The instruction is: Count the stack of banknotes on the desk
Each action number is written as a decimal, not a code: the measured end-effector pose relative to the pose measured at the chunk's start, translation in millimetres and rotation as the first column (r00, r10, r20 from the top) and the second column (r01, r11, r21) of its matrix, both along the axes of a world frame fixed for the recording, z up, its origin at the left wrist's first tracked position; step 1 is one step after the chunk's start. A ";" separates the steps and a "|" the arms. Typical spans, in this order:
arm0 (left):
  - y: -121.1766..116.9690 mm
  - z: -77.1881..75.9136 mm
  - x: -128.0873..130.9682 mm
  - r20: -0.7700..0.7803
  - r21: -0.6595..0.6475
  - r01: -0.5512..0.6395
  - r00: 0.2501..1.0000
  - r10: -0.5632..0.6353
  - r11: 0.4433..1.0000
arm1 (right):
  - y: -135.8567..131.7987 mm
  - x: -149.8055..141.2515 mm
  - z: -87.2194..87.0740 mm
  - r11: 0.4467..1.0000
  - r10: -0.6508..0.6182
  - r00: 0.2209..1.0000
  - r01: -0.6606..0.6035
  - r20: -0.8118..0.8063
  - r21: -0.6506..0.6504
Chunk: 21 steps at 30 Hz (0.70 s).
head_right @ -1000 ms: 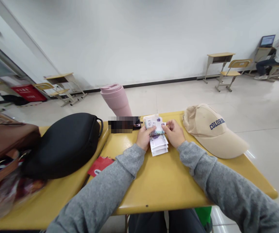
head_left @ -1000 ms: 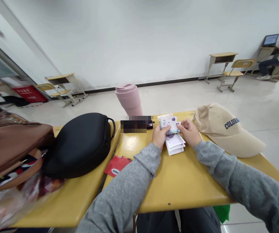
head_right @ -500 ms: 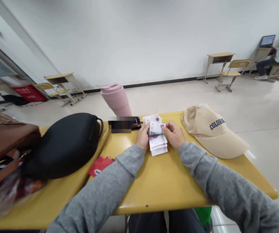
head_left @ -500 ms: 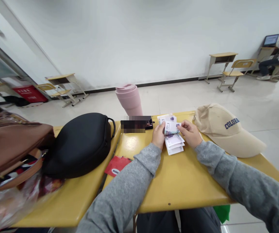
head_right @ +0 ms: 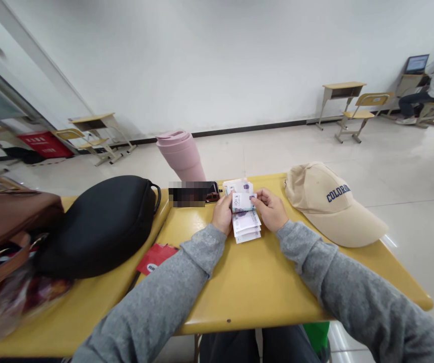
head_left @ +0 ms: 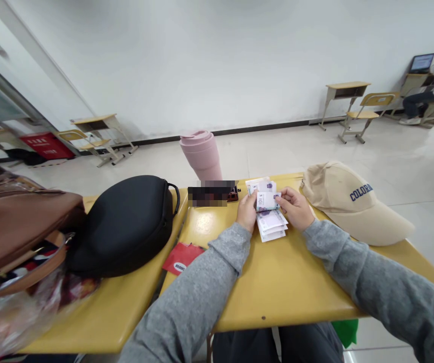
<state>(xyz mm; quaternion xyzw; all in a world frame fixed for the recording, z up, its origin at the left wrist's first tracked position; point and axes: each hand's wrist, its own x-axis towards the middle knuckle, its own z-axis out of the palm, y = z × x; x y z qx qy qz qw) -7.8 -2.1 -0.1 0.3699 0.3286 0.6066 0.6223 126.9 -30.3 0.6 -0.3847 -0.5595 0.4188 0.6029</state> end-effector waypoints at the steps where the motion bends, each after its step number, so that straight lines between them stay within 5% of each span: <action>1: -0.2 0.3 0.1 0.000 0.001 -0.001 1.000 0.001 1.000 | 0.3 0.0 -0.3 1.000 0.001 1.000 -0.001 -0.001 -0.002; 21: -2.4 3.1 -0.6 -0.032 -0.025 -0.011 0.999 0.011 1.000 | -0.3 3.5 -2.0 1.000 -0.021 0.997 0.022 0.077 -0.004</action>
